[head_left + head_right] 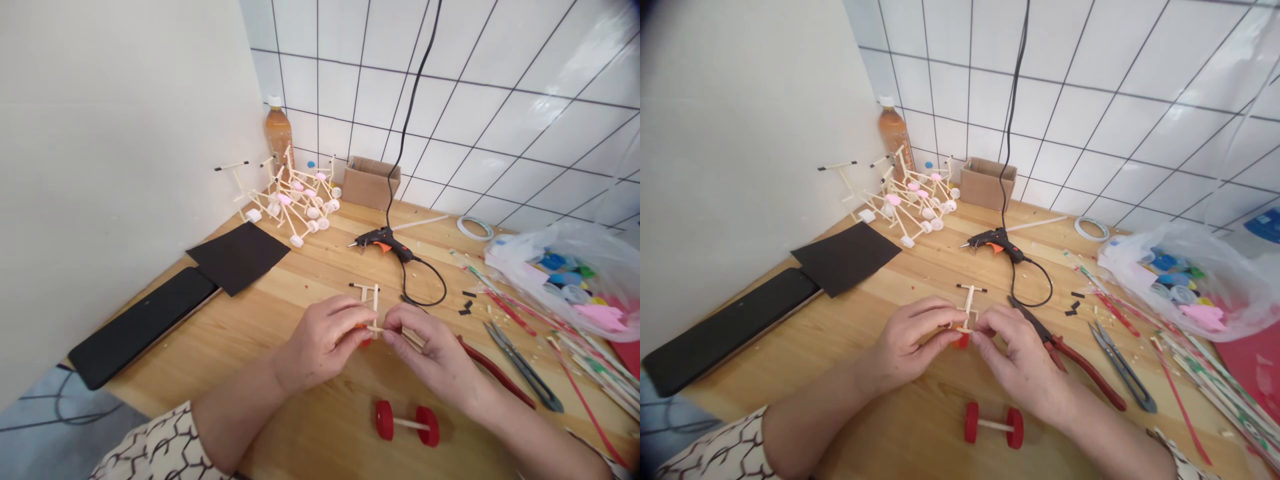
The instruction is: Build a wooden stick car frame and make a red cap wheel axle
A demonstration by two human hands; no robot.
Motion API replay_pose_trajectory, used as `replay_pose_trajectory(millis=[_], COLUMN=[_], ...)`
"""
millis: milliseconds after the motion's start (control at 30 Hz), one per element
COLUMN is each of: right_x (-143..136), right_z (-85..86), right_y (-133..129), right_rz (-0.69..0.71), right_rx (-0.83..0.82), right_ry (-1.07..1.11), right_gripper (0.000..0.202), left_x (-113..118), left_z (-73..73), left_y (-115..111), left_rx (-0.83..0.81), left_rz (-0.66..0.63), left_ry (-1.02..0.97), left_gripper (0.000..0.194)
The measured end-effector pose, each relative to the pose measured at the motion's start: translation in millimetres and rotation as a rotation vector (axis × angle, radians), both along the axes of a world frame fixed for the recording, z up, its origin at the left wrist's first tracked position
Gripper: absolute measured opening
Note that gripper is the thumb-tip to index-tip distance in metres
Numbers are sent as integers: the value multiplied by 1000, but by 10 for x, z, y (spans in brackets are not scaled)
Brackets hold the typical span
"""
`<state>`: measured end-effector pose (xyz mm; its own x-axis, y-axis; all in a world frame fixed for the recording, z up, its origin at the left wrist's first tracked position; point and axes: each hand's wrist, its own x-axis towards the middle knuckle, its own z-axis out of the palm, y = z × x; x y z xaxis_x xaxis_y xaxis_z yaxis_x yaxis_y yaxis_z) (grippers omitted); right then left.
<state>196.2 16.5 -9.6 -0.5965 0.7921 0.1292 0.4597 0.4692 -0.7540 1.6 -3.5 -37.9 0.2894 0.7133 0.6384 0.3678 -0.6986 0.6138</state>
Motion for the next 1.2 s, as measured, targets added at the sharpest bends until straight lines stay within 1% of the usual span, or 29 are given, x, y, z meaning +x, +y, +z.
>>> replay_pose_trajectory(millis=[300, 667, 900, 1200], right_x=[-3, -20, -33, -25], right_z=[-11, -14, 5, -3], right_y=[-15, -9, -12, -12], right_rz=[14, 3, -2, -5], right_rx=[15, 38, 60, 61], right_ry=[16, 32, 30, 28], right_gripper=[18, 17, 19, 19], left_x=[12, 18, 14, 27], left_z=[20, 0, -22, -24], left_y=[-3, 0, 10, 23], left_rx=[28, 17, 5, 28], left_rz=[11, 6, -22, -8], left_ry=[13, 6, 29, 37], left_gripper=[19, 20, 27, 24])
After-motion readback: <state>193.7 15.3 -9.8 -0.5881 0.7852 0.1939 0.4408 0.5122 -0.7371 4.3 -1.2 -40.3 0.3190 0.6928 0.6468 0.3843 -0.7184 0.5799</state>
